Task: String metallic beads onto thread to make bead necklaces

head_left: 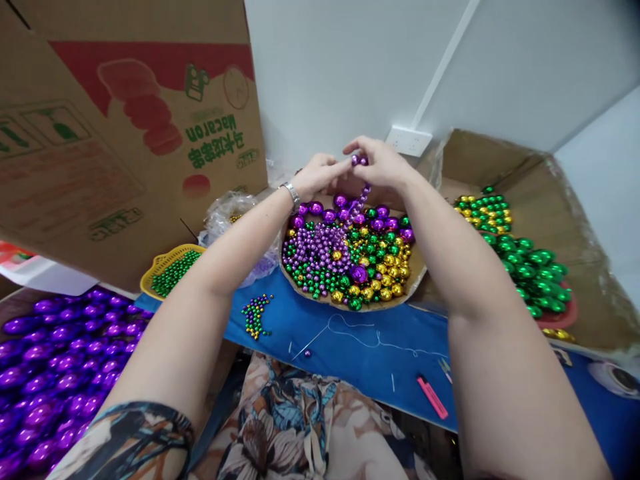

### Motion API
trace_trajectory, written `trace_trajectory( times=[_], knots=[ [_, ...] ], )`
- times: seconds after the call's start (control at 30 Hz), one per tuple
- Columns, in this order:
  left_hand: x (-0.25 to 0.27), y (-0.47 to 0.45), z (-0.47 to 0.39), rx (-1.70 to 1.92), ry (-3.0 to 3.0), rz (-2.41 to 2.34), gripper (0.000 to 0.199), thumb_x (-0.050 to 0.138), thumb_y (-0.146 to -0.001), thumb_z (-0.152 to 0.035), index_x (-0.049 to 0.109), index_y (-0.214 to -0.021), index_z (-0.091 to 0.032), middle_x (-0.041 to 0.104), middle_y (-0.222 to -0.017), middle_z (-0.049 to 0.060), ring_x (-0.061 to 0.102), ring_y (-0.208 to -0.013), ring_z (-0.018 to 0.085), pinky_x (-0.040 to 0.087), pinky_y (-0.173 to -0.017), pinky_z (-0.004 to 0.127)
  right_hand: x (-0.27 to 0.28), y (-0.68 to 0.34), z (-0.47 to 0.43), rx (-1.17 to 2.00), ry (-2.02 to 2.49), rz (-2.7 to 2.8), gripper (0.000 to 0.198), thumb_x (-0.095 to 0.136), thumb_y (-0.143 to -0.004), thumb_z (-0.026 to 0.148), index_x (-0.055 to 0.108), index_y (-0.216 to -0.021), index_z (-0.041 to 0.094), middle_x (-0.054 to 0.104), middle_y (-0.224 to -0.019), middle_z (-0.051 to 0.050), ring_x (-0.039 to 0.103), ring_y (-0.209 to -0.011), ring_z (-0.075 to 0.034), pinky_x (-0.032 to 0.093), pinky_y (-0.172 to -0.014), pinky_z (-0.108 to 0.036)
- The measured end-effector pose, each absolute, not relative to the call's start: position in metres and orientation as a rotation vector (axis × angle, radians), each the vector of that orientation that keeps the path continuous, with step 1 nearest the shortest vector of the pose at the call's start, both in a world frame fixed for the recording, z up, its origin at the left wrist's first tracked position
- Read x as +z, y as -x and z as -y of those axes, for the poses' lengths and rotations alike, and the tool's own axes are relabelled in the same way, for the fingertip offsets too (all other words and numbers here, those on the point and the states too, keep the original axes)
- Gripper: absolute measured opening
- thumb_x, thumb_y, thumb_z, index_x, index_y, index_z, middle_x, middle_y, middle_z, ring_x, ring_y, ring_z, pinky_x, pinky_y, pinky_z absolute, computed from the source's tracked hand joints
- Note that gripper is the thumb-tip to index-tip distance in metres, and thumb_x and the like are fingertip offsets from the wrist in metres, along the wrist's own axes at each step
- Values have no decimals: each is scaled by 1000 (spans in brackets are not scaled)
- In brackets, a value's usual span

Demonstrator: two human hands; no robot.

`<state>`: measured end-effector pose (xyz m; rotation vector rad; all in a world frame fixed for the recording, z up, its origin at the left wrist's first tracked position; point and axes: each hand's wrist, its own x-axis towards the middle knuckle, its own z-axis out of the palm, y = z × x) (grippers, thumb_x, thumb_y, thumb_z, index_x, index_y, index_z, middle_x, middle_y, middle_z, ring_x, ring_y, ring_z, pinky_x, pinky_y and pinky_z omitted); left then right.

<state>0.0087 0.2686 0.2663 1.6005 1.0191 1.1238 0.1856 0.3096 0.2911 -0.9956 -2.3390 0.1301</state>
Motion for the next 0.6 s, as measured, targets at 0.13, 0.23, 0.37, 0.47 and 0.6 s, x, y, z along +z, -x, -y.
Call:
trace_trajectory(
  times=[0.13, 0.23, 0.37, 0.47, 0.6],
  knots=[
    [278, -5, -257, 1060, -1551, -1050, 48, 59, -85, -59, 54, -64, -17, 29, -43, -5, 36, -40, 5, 24, -43, 20, 278, -194, -301, 203, 940, 2280, 38, 64, -80, 48, 63, -101, 17, 65, -88, -4, 59, -85, -20, 49, -85, -38],
    [293, -14, -250, 1169, -1452, -980, 43, 54, -93, -47, 52, -63, -17, 25, -44, -6, 24, -39, 4, 17, -43, 22, 256, -193, -297, 367, 889, 2177, 42, 59, -83, 58, 61, -100, 19, 62, -84, -2, 58, -83, -18, 49, -83, -35],
    [324, -34, -250, 1354, -1375, -856, 39, 47, -99, -32, 49, -64, -16, 22, -48, -7, 10, -43, 4, 6, -41, 24, 215, -187, -290, 631, 818, 1966, 43, 54, -85, 64, 56, -99, 23, 56, -80, 0, 55, -75, -14, 50, -74, -31],
    [359, -46, -260, 1496, -1401, -829, 38, 47, -99, -28, 49, -63, -16, 23, -49, -7, 12, -44, 3, 6, -39, 21, 187, -183, -286, 749, 821, 1804, 41, 58, -82, 63, 55, -93, 23, 54, -77, 1, 52, -70, -13, 49, -69, -29],
    [408, -52, -272, 1600, -1192, -768, 39, 32, -98, -12, 33, -60, -16, 16, -58, -6, 12, -41, -1, 6, -43, 13, 166, -180, -284, 973, 824, 1647, 45, 67, -75, 64, 56, -87, 22, 57, -76, 1, 53, -71, -11, 48, -68, -25]
  ],
)
